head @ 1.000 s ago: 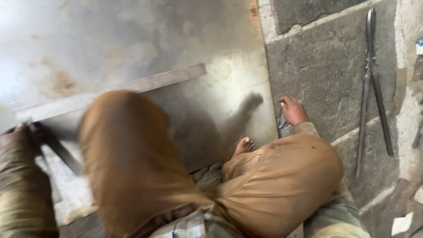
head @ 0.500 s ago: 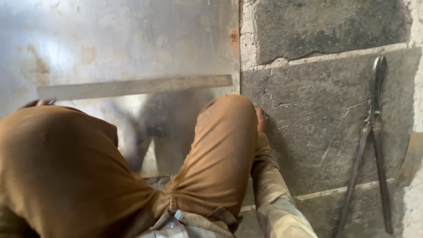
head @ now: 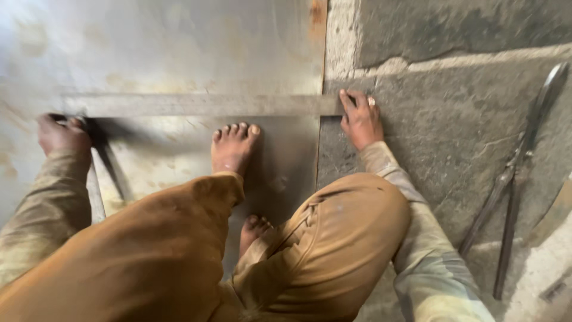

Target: The person sits on the floor and uses a try square and a scribe to mark straight lines on a large metal sheet. They repeatedly position the square, draw lines, and adjust the sheet to mark multiple sections.

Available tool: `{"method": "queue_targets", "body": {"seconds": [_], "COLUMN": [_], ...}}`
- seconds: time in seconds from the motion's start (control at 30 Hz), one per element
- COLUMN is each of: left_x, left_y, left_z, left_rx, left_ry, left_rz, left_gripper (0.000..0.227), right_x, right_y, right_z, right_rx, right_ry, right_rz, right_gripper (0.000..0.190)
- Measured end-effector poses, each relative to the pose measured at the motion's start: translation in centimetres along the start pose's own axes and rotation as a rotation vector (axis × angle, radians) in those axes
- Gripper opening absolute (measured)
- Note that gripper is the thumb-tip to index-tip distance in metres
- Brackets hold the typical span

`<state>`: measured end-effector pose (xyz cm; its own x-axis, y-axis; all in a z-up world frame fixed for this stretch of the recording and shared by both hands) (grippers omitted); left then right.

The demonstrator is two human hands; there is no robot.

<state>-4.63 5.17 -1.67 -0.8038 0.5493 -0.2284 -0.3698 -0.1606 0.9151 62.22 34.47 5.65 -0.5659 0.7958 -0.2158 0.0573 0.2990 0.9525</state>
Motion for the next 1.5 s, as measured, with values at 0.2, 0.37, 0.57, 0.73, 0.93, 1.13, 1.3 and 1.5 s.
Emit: {"method": "queue_targets", "body": {"seconds": [0.2,0.37,0.57,0.73,0.93,1.13,1.3,1.5], "left_x": [-8.1,-18.0,-18.1,-18.5,-18.3,-18.4,-18.3,-18.5], "left_y": [-2.5,-6.3,-7.6,-7.9,-8.1,-8.6,-8.7,-8.6], "left_z": [18.0,32.3,34.3,34.9,34.7,35.0,35.2,35.3], "left_rx": [0.332,0.348,0.484,0.451,0.411,0.433,0.461,0.436], "left_ry": [-0.6,-1.195,-1.164,-1.198,-1.183,-1.16,-1.171,-1.177], "left_rz": [-0.148,-0.238,-0.286,-0.246,-0.257,-0.287,-0.29,-0.315], "left_gripper": [0.043,0.061,0.058,0.059,0.051,0.05,0.05,0.05], "right_x": [0.5,1.2,0.3,-0.3,-0.2,-0.3,-0.2,-0.3], "right_y": [0.4,0.9,0.4,0.6,0.7,0.6,0.2,-1.0], "right_z": [-1.6,-0.9,0.1,0.8,1.2,1.5,2.0,2.6], "right_rx": [-0.155,-0.077,-0.003,0.097,0.293,0.369,0.41,0.369], "right_ry": [0.056,0.0,-0.066,-0.098,-0.162,-0.197,-0.214,-0.187], "right_rz": [0.029,0.054,0.11,0.176,0.222,0.267,0.261,0.216], "right_gripper": [0.065,0.064,0.063,0.065,0.059,0.056,0.055,0.058]}}
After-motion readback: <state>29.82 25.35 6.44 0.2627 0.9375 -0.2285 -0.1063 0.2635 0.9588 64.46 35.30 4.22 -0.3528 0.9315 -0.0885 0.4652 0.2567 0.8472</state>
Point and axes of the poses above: each hand's wrist, its own x-axis towards the middle knuckle, its own y-axis out of the back of the hand, z = x × y, the point moved 8 cm from there along x, towards the middle knuckle
